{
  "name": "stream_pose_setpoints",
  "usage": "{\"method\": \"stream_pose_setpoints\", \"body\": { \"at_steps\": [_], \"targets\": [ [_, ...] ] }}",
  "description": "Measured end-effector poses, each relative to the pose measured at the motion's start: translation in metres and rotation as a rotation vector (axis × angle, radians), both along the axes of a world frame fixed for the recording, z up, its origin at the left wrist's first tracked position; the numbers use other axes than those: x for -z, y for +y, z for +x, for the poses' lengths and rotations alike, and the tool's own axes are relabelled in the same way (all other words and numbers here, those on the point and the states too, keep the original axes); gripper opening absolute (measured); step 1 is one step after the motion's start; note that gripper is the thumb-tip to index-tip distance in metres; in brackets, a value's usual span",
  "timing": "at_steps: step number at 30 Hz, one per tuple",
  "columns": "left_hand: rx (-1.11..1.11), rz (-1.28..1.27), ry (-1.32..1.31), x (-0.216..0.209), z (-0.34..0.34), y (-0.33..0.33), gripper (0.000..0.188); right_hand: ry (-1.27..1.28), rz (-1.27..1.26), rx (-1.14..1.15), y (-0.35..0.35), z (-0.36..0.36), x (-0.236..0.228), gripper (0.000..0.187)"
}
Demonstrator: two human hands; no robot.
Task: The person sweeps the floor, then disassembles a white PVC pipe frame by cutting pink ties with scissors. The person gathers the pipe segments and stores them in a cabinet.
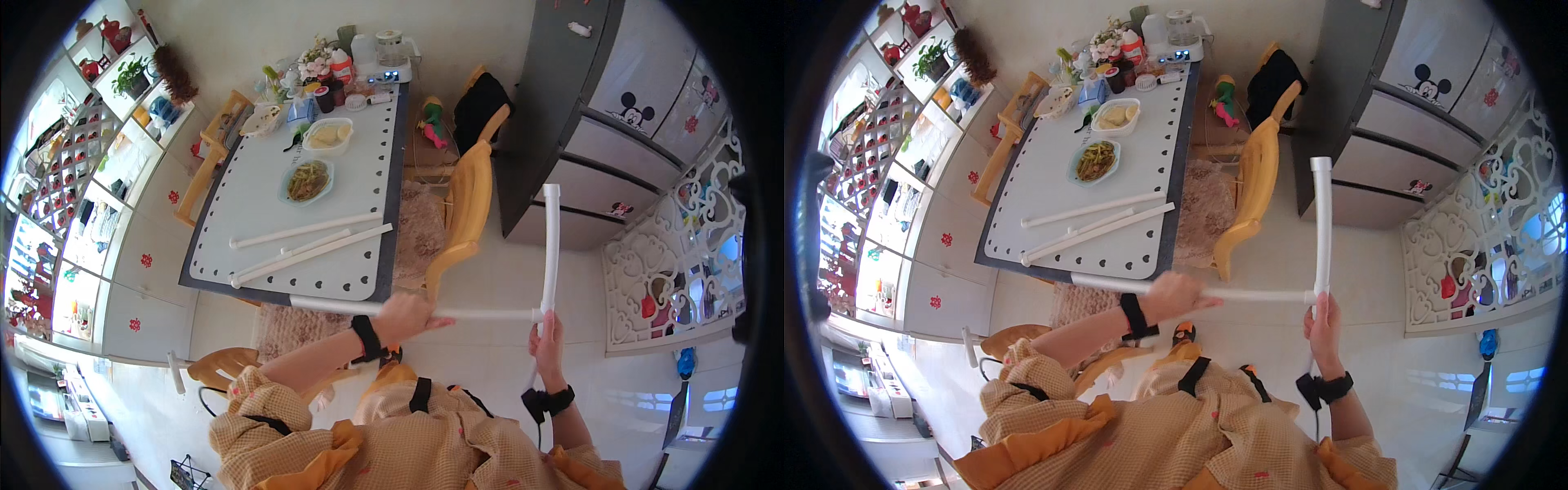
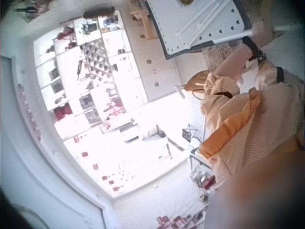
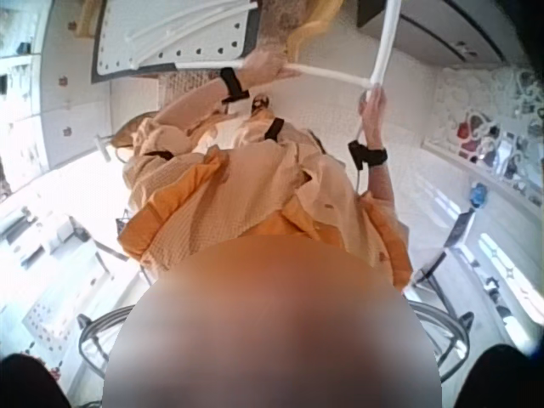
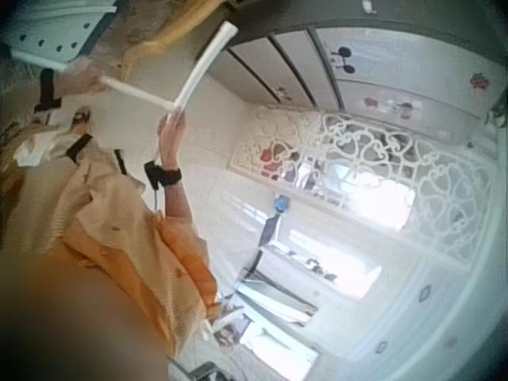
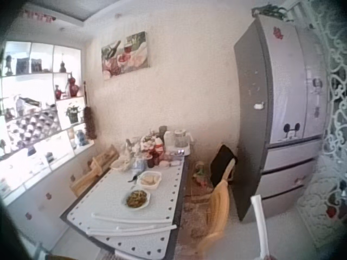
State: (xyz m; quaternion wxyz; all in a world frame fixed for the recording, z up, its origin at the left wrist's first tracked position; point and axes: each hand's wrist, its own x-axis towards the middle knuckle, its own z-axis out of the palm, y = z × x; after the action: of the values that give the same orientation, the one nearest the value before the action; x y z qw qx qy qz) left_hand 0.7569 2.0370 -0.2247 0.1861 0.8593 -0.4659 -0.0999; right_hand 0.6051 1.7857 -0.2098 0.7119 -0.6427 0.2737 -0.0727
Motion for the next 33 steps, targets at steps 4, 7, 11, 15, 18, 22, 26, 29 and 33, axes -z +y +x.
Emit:
{"method": "stream_pose_setpoints", "body": {
  "at_steps": [4, 7, 11, 15, 18, 22, 26, 29, 33],
  "targets": [
    [0.016, 0.142, 0.904, -0.010, -0.043, -0.015, 0.066, -0.347, -0.481, -0.145, -0.056, -0.018, 0.023, 0.039],
    [0.079, 0.276, 1.502, -0.025, -0.062, -0.017, 0.062, -0.451, -0.383, -0.277, -0.099, -0.042, 0.036, 0.042],
    [0.011, 0.339, 1.988, -0.047, -0.116, 0.047, 0.054, -0.718, 0.307, 0.504, -0.209, -0.060, -0.011, 0.048],
    [-0.064, 0.309, 1.623, -0.039, -0.106, 0.084, 0.041, -0.452, -0.269, 0.465, -0.247, -0.078, -0.027, 0.043],
    [-0.431, -0.505, 1.351, -0.031, -0.072, 0.066, 0.033, -0.234, -0.246, 0.058, -0.156, -0.043, 0.012, 0.029],
    [-0.748, -1.054, 1.167, -0.037, -0.051, 0.023, 0.029, -0.399, -0.497, -0.605, 0.025, 0.042, 0.017, 0.041],
    [-0.993, -1.363, 0.931, -0.041, -0.014, 0.048, 0.026, -0.736, -0.728, -0.739, 0.173, 0.106, -0.021, 0.063],
    [-1.177, -1.706, 0.950, -0.006, 0.023, 0.110, 0.023, -0.802, -0.754, -1.051, 0.220, 0.147, -0.014, 0.060],
    [-1.372, -1.923, 1.047, 0.086, 0.067, 0.198, 0.020, -0.533, -0.687, -1.245, 0.266, 0.256, 0.027, 0.056]
  ]
}}
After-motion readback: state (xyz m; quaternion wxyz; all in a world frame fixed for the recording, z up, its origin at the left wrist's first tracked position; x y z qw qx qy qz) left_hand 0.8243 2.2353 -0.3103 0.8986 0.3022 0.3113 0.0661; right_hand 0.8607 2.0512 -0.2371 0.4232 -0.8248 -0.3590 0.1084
